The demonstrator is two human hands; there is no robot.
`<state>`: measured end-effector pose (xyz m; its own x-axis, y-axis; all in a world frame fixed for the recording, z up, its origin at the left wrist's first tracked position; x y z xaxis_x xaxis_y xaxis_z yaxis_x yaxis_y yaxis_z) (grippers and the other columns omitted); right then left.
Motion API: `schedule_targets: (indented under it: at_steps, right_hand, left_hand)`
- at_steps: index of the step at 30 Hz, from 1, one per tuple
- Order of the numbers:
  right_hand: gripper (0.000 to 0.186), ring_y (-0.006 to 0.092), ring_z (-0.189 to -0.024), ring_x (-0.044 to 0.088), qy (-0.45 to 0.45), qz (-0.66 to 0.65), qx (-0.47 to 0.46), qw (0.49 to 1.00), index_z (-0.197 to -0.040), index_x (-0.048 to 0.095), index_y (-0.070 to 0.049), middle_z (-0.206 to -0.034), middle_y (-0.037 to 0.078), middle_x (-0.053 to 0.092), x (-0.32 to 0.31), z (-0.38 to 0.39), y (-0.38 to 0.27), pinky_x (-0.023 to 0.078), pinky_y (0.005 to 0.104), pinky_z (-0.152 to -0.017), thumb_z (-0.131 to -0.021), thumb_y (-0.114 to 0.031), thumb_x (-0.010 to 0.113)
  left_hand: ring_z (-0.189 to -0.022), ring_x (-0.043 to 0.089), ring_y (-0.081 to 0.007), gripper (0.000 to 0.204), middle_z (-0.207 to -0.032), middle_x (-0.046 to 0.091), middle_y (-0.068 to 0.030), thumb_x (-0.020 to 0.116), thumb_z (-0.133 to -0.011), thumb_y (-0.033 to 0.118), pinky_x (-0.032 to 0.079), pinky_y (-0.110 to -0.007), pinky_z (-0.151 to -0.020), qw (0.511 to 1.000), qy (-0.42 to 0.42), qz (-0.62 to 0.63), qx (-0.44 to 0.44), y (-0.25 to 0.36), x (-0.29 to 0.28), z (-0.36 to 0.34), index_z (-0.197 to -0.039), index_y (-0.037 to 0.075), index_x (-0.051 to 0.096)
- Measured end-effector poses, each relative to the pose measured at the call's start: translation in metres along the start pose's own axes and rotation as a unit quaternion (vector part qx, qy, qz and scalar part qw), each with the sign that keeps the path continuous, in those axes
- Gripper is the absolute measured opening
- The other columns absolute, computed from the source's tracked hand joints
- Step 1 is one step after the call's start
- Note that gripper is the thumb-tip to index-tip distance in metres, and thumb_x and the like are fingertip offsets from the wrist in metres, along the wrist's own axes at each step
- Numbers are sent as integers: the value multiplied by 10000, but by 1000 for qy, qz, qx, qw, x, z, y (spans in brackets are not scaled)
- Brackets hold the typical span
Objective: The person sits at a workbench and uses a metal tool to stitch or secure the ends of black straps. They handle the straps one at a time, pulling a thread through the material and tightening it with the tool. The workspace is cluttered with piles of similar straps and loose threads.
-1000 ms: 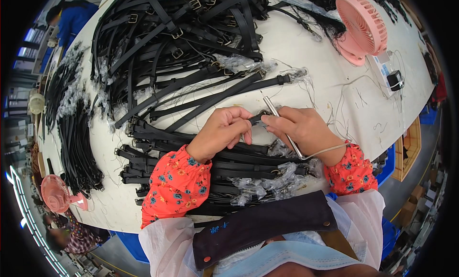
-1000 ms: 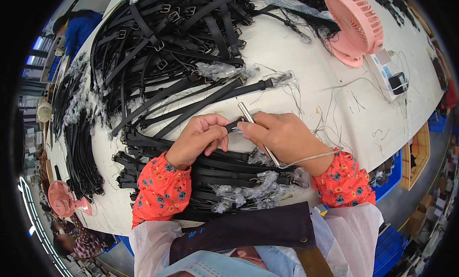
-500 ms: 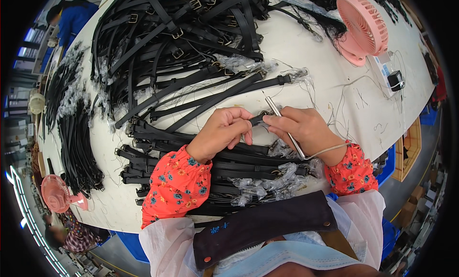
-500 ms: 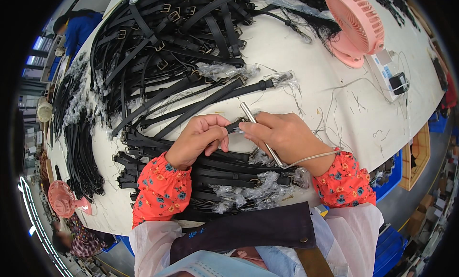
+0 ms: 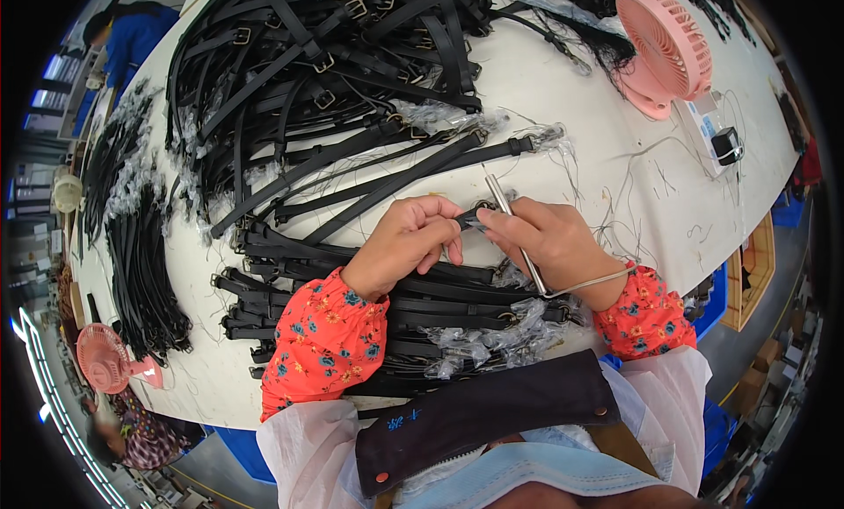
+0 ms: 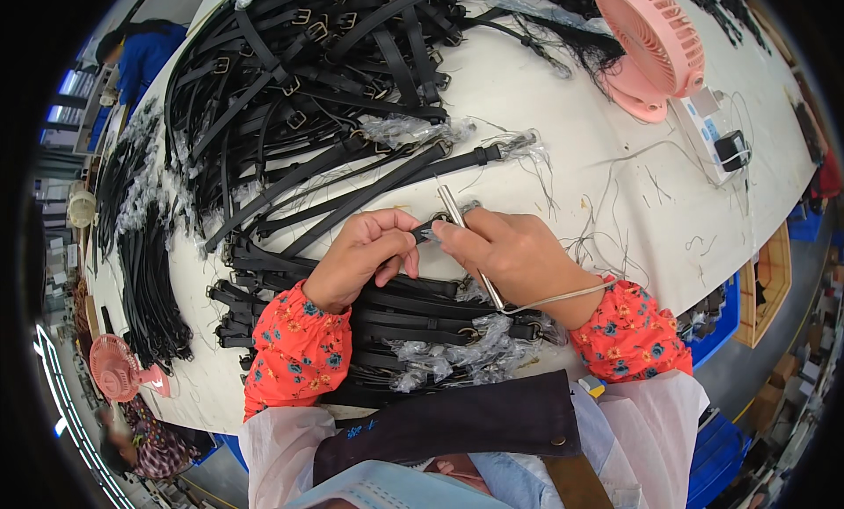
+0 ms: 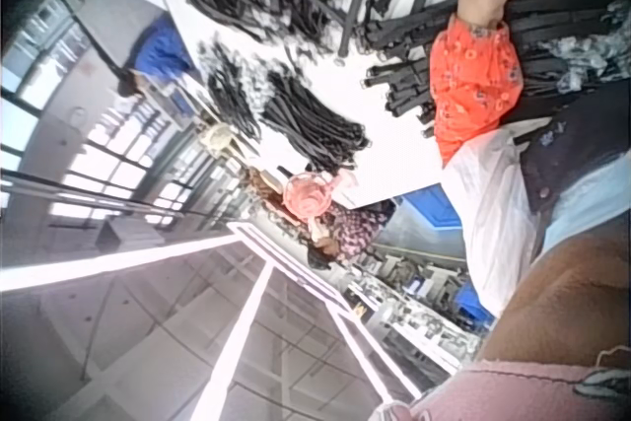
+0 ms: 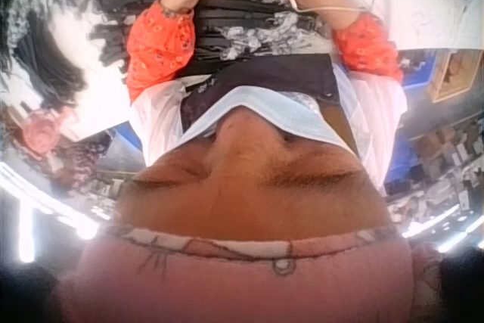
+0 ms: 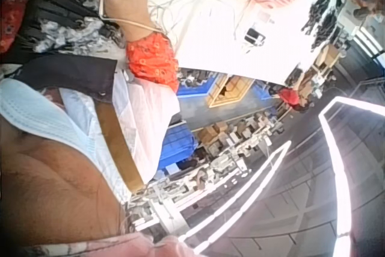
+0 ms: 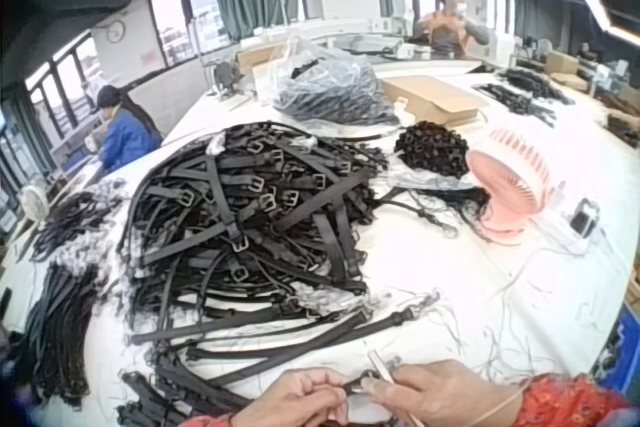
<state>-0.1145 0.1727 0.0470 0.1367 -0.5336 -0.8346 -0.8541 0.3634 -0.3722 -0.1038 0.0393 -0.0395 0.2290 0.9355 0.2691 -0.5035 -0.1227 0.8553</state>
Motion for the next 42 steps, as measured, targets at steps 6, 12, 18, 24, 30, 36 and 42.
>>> schedule_targets:
  at_steps: [6, 12, 18, 24, 30, 36, 42]
  right_hand:
    - [332, 268, -576, 619, 75, -105, 67, 989, -1168, 660, -73, -774, 94, 593, -12, -3, 16, 496, 367, -508, -855, -51, 768]
    - [280, 275, -604, 644, 91, -25, 123, 988, -1127, 675, -91, -820, 91, 646, -32, 1, 42, 505, 370, -527, -861, -79, 762]
    - [286, 268, -937, 654, 118, 0, 13, 993, -1044, 679, -126, -957, 37, 703, -40, -7, 21, 492, 402, -805, -786, -58, 781]
    - [309, 273, -921, 631, 77, -84, -49, 992, -1004, 669, -118, -948, 45, 677, -8, -14, -6, 490, 389, -812, -735, -16, 781]
    - [340, 290, -850, 589, 74, -116, -41, 990, -1003, 645, -108, -869, 67, 618, 4, -12, -2, 487, 375, -788, -697, -7, 757]
    - [369, 294, -800, 564, 46, -105, -49, 992, -1024, 603, -106, -902, 76, 614, 8, -15, -8, 475, 385, -724, -733, 87, 722]
    - [306, 295, -794, 557, 32, -193, -22, 980, -1009, 581, -111, -883, 73, 600, 5, -14, -3, 468, 376, -730, -797, 75, 701]
  left_hand:
    - [-476, 461, -47, 286, -780, 706, -91, 572, -933, 125, 341, -193, -458, 1000, -2, -8, -2, 1, 1, 0, -1151, -59, 596]
    - [-479, 460, -49, 217, -752, 697, -92, 570, -959, 104, 345, -196, -456, 1000, 9, -8, 0, 1, -1, 1, -1116, -30, 634]
    - [-473, 466, -49, 239, -752, 698, -96, 568, -952, 102, 349, -198, -457, 999, 12, -34, 0, 5, 3, 2, -1131, -43, 630]
    - [-505, 494, -47, 229, -780, 704, -92, 552, -949, 96, 364, -195, -477, 999, -10, -42, 14, 4, 5, 1, -1112, -40, 637]
    - [-509, 489, -41, 218, -787, 706, -85, 544, -944, 99, 365, -191, -487, 999, -7, -40, 17, 4, 5, 1, -1086, -27, 651]
    - [-498, 478, -50, 230, -798, 714, -93, 560, -930, 114, 355, -203, -475, 998, -29, -55, 16, 5, 9, 1, -1089, -34, 635]
    - [-496, 486, -51, 219, -797, 718, -98, 566, -938, 105, 363, -198, -476, 999, -28, -42, 13, 7, 9, 2, -1094, -34, 629]
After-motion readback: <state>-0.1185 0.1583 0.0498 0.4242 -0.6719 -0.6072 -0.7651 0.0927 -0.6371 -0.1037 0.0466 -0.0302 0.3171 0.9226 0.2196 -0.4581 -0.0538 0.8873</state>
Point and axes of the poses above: each hand's wrist, its own z-axis away from the middle knuckle, its own x-axis out of the palm, y = z × x, the point moved 10 cm from there along -z, towards the middle knuckle
